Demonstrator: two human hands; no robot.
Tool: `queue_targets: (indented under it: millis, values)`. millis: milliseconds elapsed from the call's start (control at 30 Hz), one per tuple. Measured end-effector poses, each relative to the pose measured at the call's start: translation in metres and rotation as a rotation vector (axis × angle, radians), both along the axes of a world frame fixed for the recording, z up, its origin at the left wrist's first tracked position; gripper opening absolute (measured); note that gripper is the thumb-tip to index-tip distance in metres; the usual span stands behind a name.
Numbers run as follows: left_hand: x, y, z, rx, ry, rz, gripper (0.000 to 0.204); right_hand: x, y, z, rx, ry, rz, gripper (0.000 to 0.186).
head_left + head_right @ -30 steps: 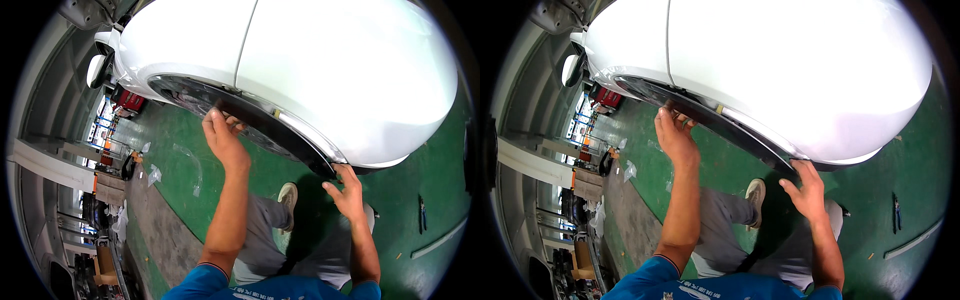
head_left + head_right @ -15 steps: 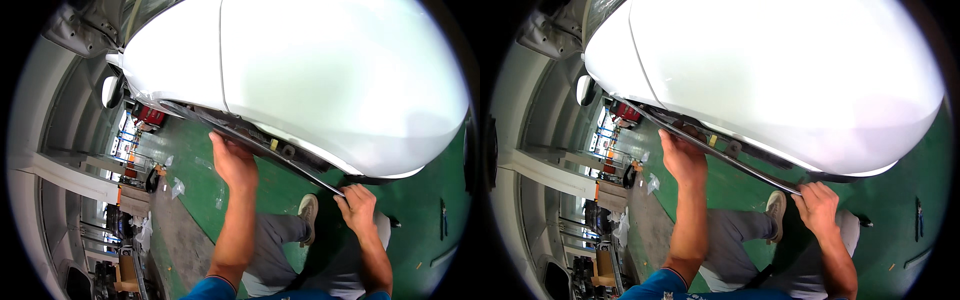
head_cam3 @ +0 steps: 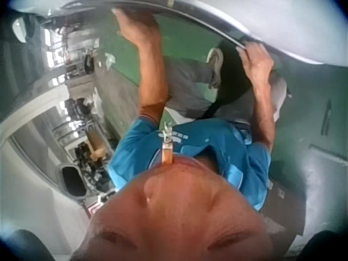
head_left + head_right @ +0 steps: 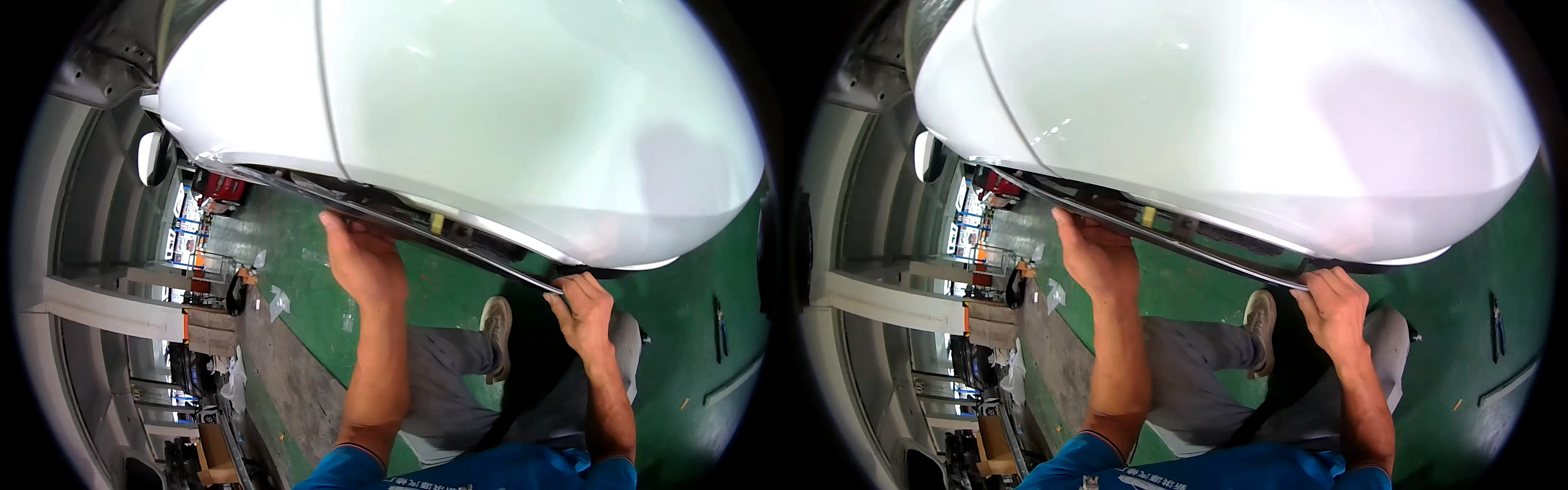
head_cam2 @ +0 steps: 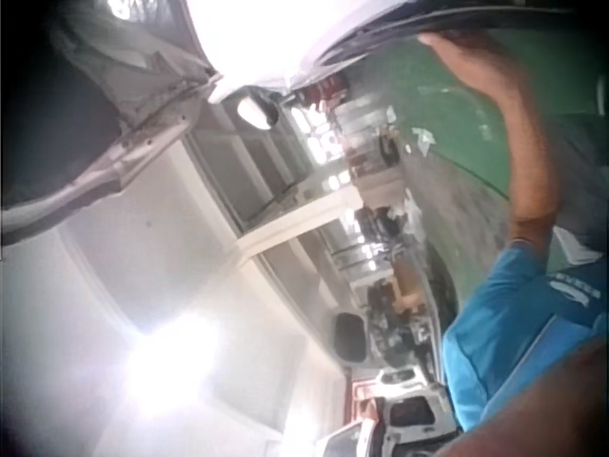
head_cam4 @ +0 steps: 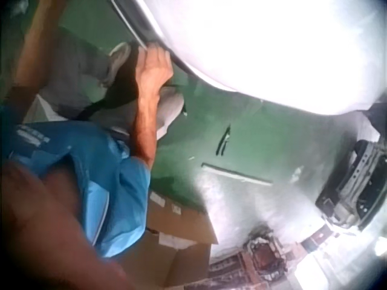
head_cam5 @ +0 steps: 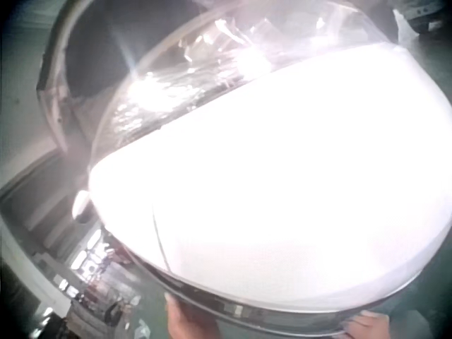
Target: The person uses a screwdriver to remove screws from the front bumper of a white car. They then retrieve a small fastener from a container on the floor and install it into the bumper area. Finally, they use the screwdriver to secure the bumper trim back in place.
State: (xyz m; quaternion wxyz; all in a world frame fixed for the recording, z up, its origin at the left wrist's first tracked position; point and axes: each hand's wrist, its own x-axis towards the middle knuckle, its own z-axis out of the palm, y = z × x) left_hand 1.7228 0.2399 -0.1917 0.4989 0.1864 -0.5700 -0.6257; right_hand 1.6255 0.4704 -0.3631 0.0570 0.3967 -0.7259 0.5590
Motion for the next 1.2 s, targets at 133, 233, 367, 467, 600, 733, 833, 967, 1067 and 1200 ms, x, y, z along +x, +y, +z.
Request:
queue_targets:
  millis: [133,233,367,467,600,733,833,967,1067,1200]
  values:
    - [-0.003,0.005,0.0,0.004,0.004,0.038,0.046,-0.004,-0.001,0.002,0.036,-0.02,0.004,0.023]
    - [-0.007,0.014,0.003,-0.014,-0.012,0.111,0.046,-0.005,-0.001,0.0,0.038,-0.04,0.02,0.022]
    - [-0.011,0.015,0.001,0.013,0.003,0.137,0.045,-0.006,0.0,-0.005,0.049,-0.096,0.035,0.021]
    - [-0.003,0.008,-0.006,0.01,0.004,0.066,0.046,-0.001,-0.002,-0.004,0.043,-0.156,0.03,0.021]
    - [-0.011,0.01,-0.004,0.015,0.018,0.08,0.046,0.002,-0.001,-0.004,0.046,-0.136,0.011,0.02]
    - [-0.011,0.012,-0.004,-0.004,0.018,0.16,0.05,0.004,-0.005,-0.002,0.041,-0.112,-0.009,0.021]
    - [-0.024,0.015,-0.004,0.012,0.08,0.187,0.053,0.003,-0.007,-0.002,0.018,-0.13,-0.02,0.022]
    - [-0.024,0.021,-0.018,0.069,0.078,0.121,0.055,0.001,-0.002,-0.002,0.025,-0.168,-0.002,0.023]
    - [-0.007,0.033,-0.042,0.071,0.04,-0.092,0.056,0.004,0.001,-0.005,0.024,-0.124,-0.004,0.024]
    - [0.001,0.048,-0.064,0.134,0.008,-0.174,0.061,0.01,0.006,-0.008,0.042,-0.144,0.073,0.022]
